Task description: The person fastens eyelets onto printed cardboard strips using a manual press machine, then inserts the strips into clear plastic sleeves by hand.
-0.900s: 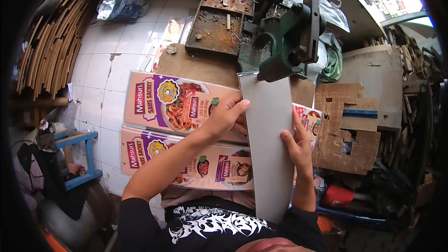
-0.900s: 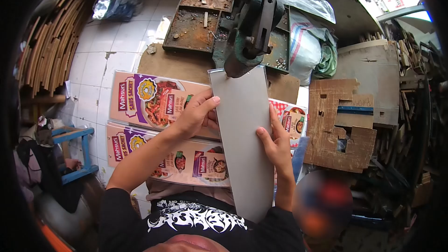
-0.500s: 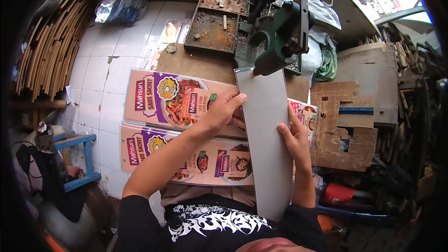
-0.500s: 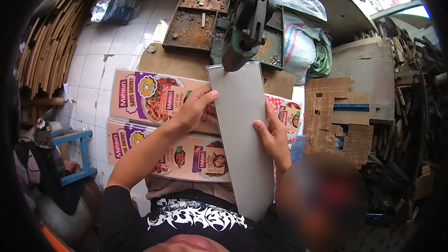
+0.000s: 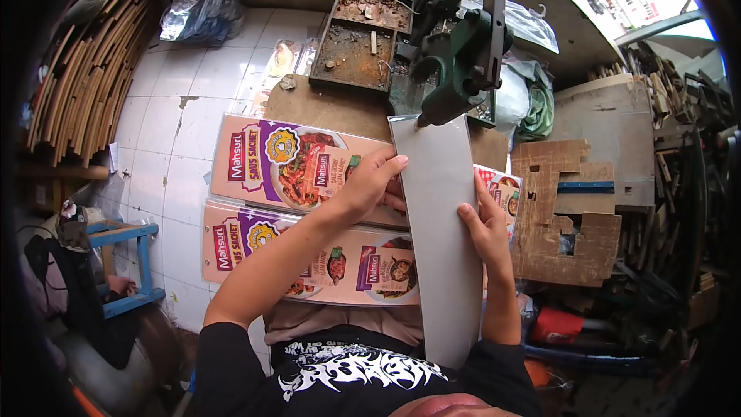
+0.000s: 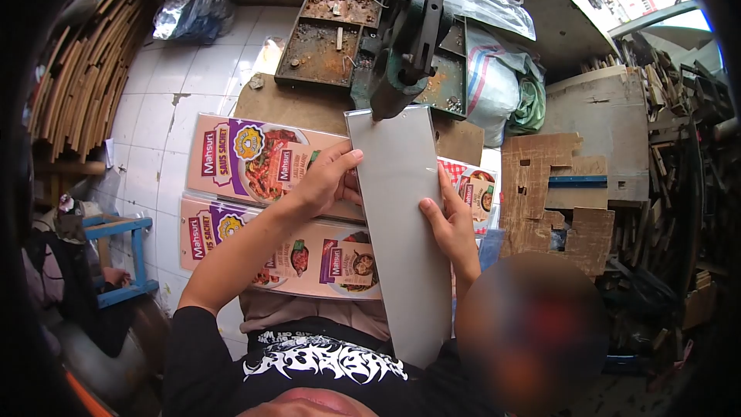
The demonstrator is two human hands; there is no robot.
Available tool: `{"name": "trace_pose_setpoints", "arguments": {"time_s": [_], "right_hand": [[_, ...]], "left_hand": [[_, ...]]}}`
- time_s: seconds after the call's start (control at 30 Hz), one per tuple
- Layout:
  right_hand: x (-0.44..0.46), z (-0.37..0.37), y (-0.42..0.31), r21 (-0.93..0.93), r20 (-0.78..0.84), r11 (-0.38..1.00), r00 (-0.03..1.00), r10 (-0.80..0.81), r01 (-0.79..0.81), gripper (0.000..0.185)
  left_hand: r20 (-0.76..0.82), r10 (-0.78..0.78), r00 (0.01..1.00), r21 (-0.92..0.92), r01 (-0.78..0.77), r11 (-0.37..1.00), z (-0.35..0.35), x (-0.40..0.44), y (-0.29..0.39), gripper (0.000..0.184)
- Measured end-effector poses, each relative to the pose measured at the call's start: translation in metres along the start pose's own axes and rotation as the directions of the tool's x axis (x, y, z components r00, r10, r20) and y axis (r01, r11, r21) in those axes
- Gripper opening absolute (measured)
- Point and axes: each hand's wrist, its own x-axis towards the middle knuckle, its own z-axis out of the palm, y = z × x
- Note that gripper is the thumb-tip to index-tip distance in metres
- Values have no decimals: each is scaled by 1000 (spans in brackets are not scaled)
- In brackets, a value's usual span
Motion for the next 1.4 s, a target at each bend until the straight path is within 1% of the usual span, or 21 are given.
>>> {"name": "trace_pose_setpoints", "arguments": {"time_s": [0.07, 0.2, 0.33, 0.4, 0.47, 0.5, 0.57, 0.6, 0.63, 0.67, 0.73, 0.77, 0.83, 0.87, 1.0, 1.17, 1.23, 1.27, 1.3, 1.33, 1.4], "right_hand": [[-3, 3, -2, 102, 4, 995, 1000, -4, 4, 64], [-4, 1, 5, 21, -7, 999, 999, -39, 39, 62], [-6, -1, 5, 51, 11, 998, 1000, -25, 24, 59], [-10, -3, 6, -66, -45, 993, 993, -104, 101, 56], [-21, -1, 4, -85, -121, 986, 980, -156, 146, 49], [-28, -4, -1, -149, -139, 985, 985, -103, 82, 44], [-41, -14, -1, -210, -173, 978, 983, -52, 15, 40], [-45, -23, 7, 103, 9, 993, 998, 60, -61, 37], [-48, -32, 16, 385, 215, 906, 972, 99, -178, 36], [-54, -37, 23, 599, 416, 728, 907, 72, -332, 39], [-58, -19, 29, 744, 603, 500, 767, -218, -443, 47], [-59, -10, 32, 743, 666, 394, 658, -352, -541, 53], [-77, 0, 31, 683, 730, 315, 608, -312, -659, 48], [-78, 7, 33, 620, 778, 301, 521, -350, -724, 47], [-87, 38, 23, 526, 748, 217, 326, -579, -823, 48], [-91, 46, 1, 478, 781, 255, 275, -560, -840, 49], [-91, 55, 9, 462, 757, 206, 262, -598, -863, 53], [-91, 60, 17, 445, 735, 169, 251, -630, -879, 59], [-91, 65, 16, 406, 688, 98, 234, -687, -909, 71], [-95, 67, 12, 403, 684, 97, 229, -693, -910, 71], [-106, 66, -9, 515, 702, 139, 324, -634, -846, 77]], "left_hand": [[13, 18, 1000, -51, -17, 999, 0, 0, -2, 41], [37, 46, 998, -24, -45, 999, 1, -1, -4, 41], [46, 77, 996, -1, -77, 997, 3, 0, -3, 42], [50, 81, 995, 32, -82, 996, 2, 0, -8, 44], [110, 77, 991, -57, -71, 996, -2, 2, -9, 50], [91, 93, 991, -32, -90, 995, -1, 2, -9, 59], [96, 114, 989, -53, -110, 993, -2, 1, -11, 62], [86, 140, 986, -77, -134, 988, -2, 0, -11, 65], [90, 148, 985, -56, -144, 988, -1, 2, -11, 67], [103, 145, 984, -50, -141, 989, 0, 2, -12, 67], [83, 159, 984, 73, -165, 984, 3, 1, -12, 62], [102, 168, 981, 87, -177, 980, 0, 5, -16, 59], [105, 173, 979, 134, -187, 973, -1, 7, -21, 58], [98, 189, 977, 179, -204, 963, -1, 8, -22, 58], [85, 184, 979, 290, -202, 935, 10, 3, -17, 57], [148, 100, 984, 290, -140, 947, 29, -15, -3, 65], [320, 215, 923, -157, -172, 972, 59, -54, 4, 76], [320, 215, 923, -151, -174, 973, 63, -66, 3, 76], [390, 267, 881, -82, -255, 963, 64, -77, 4, 78], [459, 306, 834, -18, -336, 942, 62, -87, 4, 81], [420, 239, 876, 229, -356, 906, 50, -98, 0, 53]]}}
